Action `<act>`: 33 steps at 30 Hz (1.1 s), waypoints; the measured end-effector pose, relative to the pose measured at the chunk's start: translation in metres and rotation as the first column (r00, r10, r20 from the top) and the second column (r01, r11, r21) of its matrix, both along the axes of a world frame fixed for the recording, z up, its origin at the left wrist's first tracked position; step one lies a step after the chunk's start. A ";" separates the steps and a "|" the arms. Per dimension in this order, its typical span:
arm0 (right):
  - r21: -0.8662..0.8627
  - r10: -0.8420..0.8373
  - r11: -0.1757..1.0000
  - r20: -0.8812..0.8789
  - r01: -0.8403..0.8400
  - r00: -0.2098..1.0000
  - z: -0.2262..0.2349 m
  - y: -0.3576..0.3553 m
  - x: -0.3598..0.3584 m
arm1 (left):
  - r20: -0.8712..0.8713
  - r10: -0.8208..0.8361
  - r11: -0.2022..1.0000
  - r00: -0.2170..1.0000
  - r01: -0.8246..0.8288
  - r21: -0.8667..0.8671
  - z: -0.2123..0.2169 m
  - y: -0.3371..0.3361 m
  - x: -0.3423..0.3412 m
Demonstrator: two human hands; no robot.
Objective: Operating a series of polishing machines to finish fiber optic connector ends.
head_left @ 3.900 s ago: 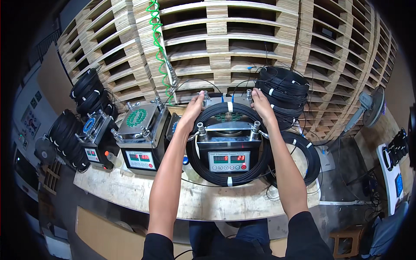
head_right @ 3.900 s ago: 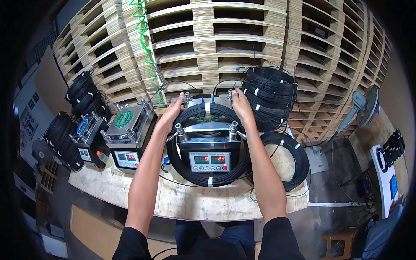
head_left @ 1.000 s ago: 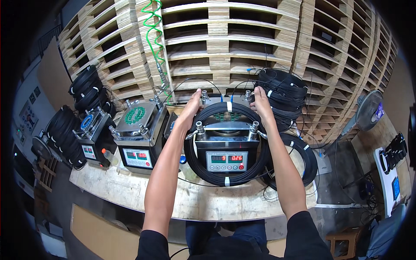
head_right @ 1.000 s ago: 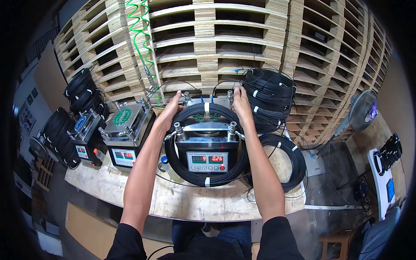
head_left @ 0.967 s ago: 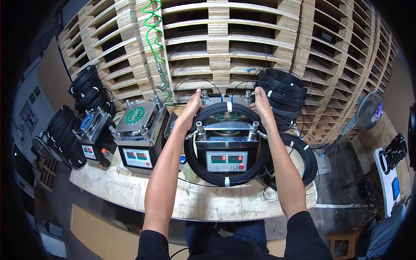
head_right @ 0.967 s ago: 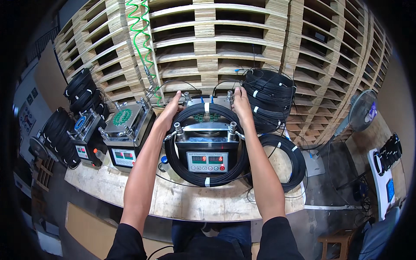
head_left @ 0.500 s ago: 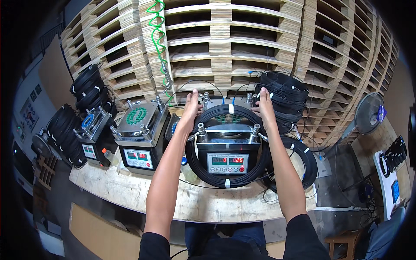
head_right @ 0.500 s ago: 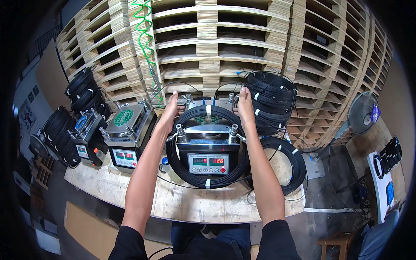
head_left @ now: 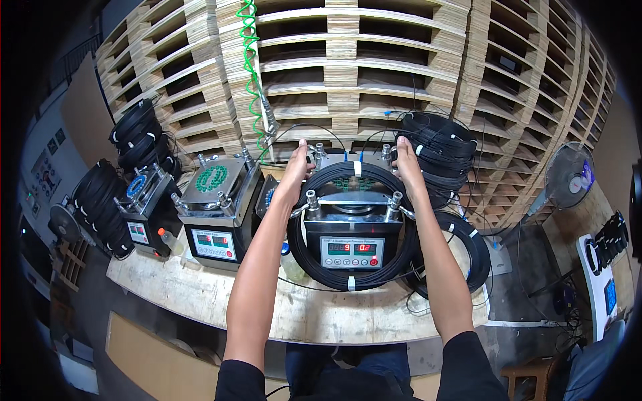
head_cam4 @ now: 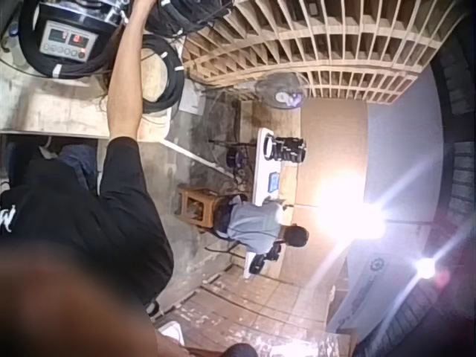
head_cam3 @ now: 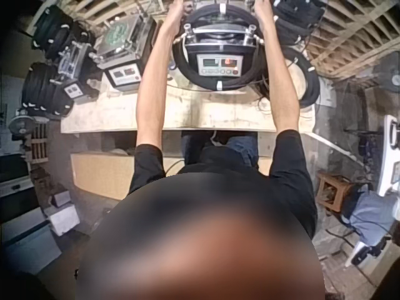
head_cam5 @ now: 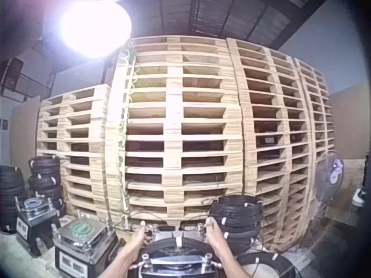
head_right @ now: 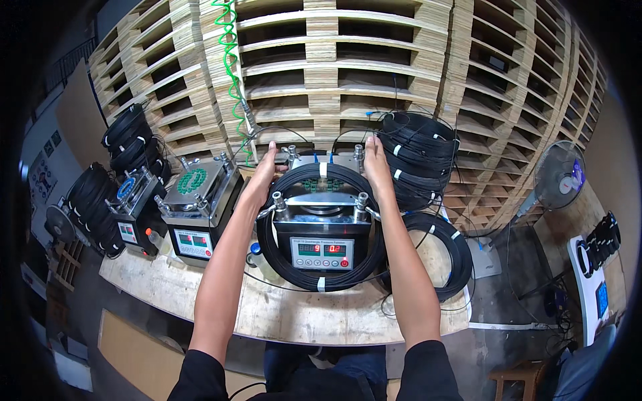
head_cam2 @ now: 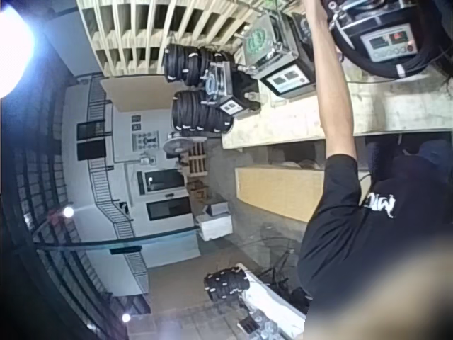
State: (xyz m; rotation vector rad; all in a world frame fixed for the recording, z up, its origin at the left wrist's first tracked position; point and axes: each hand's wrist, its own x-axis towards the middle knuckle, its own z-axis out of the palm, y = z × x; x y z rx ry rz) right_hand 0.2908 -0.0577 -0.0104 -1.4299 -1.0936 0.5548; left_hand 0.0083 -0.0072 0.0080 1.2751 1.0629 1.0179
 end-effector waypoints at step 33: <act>-0.026 0.083 0.996 -0.155 -0.088 0.984 0.020 -0.018 -0.023 | -0.041 -0.001 0.998 0.999 0.004 0.064 0.005 -0.008 -0.006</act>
